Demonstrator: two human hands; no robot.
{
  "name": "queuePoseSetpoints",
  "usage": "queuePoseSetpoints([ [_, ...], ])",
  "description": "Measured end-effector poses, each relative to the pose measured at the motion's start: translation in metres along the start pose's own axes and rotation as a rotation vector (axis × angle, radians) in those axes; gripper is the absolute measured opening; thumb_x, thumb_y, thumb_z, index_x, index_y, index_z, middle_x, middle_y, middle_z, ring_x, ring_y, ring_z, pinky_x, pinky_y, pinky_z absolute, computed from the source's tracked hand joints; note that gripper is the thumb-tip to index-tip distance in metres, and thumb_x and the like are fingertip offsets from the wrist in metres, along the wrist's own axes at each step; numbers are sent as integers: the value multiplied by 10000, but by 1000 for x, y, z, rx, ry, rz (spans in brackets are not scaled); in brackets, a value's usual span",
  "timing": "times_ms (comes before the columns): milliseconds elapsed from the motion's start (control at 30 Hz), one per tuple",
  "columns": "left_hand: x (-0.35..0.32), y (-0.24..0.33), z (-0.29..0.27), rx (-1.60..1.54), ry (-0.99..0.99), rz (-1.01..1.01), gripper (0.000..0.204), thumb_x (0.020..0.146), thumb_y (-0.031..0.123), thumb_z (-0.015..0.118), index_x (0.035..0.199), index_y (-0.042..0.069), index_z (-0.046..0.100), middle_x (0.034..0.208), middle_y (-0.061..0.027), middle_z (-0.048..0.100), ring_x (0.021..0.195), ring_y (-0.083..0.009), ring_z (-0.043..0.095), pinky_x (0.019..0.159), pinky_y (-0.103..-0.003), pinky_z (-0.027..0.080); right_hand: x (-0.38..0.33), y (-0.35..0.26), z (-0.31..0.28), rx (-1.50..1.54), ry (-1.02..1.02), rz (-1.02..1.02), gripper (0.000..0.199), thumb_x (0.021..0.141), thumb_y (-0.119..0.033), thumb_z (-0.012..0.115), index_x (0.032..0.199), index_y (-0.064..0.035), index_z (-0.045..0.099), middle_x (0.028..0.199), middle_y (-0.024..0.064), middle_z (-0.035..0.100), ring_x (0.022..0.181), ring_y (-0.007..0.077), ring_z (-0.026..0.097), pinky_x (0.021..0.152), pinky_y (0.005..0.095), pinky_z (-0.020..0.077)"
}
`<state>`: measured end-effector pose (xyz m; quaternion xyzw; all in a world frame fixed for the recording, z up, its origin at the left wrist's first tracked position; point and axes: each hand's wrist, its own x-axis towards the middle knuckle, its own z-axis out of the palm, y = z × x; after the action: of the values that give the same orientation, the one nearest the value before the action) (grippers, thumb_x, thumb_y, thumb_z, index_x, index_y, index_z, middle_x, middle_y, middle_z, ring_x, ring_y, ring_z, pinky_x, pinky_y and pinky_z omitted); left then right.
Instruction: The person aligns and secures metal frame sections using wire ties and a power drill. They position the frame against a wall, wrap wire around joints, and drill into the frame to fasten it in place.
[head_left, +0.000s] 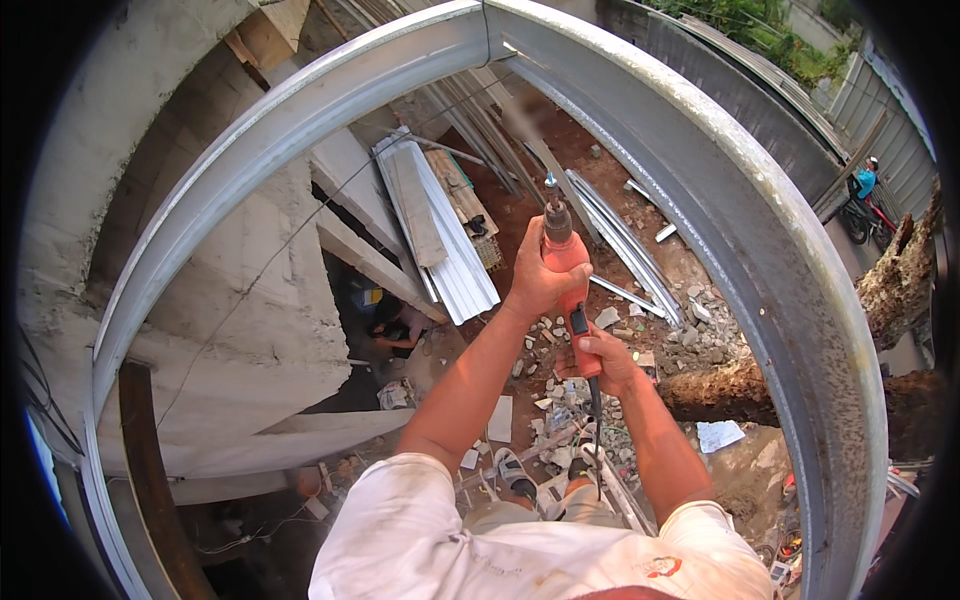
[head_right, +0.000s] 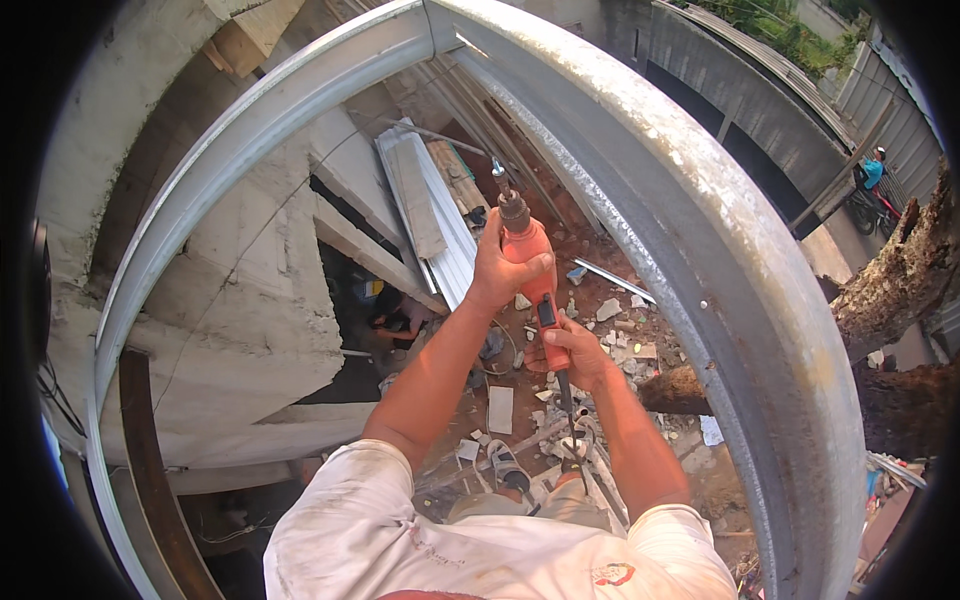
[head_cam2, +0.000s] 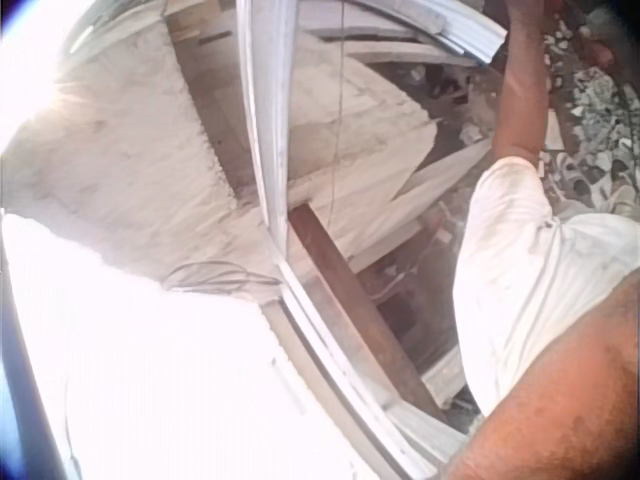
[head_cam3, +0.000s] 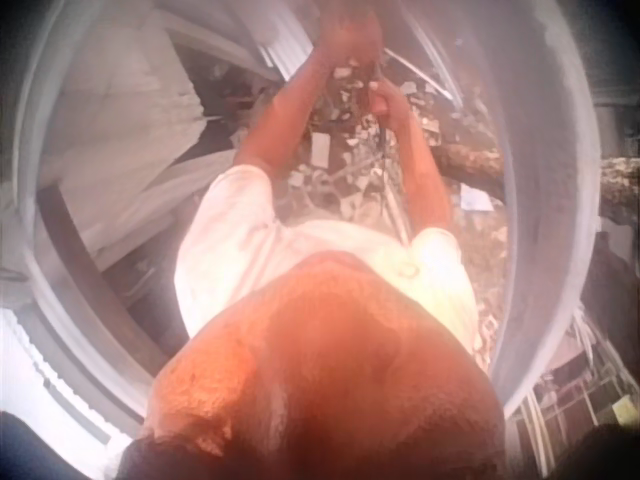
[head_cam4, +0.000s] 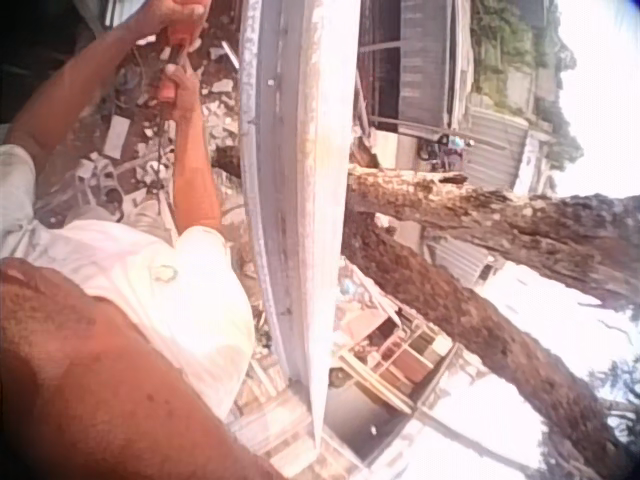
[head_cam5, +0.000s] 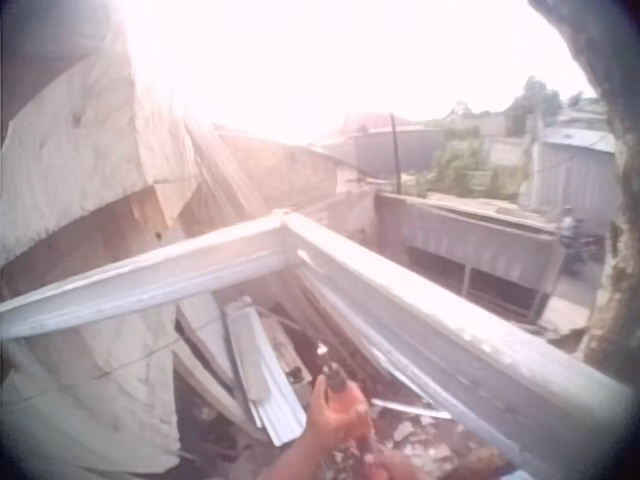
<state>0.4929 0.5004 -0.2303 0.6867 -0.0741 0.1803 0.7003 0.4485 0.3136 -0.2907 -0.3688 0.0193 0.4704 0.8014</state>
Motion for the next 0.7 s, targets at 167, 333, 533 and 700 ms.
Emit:
queuePoseSetpoints([
  [167, 35, -1, -7, -260, 22, -50, 526, 714, 98, 788, 1131, 87, 468, 966, -44, 577, 874, -147, 606, 815, -338, 530, 31, -26, 7, 31, -32, -48, 579, 820, -325, 754, 1269, -122, 451, 890, 115, 616, 632, 209, 657, 551, 338, 600],
  [333, 75, 0, -15, -272, 2, -20, 523, 718, 51, 761, 1136, 83, 449, 965, -65, 585, 861, -170, 628, 804, -360, 553, 54, -52, 24, -27, 99, -91, 516, 826, -414, 762, 1160, -123, 497, 830, 76, 587, 577, 156, 616, 458, 279, 540],
  [533, 101, 15, -14, -322, 23, 4, 533, 730, 18, 735, 1172, 75, 443, 1009, -82, 588, 902, -191, 630, 829, -379, 548, 71, -72, 36, -65, 123, -132, 445, 839, -382, 746, 1098, -127, 490, 789, 43, 550, 547, 142, 580, 444, 275, 515],
  [700, 110, 23, -19, -306, 66, 19, 549, 704, -1, 746, 1157, 72, 444, 964, -82, 589, 861, -191, 635, 800, -382, 556, 78, -80, 45, -71, 76, -142, 419, 847, -366, 735, 1071, -124, 477, 783, 44, 543, 538, 145, 576, 438, 276, 514],
])
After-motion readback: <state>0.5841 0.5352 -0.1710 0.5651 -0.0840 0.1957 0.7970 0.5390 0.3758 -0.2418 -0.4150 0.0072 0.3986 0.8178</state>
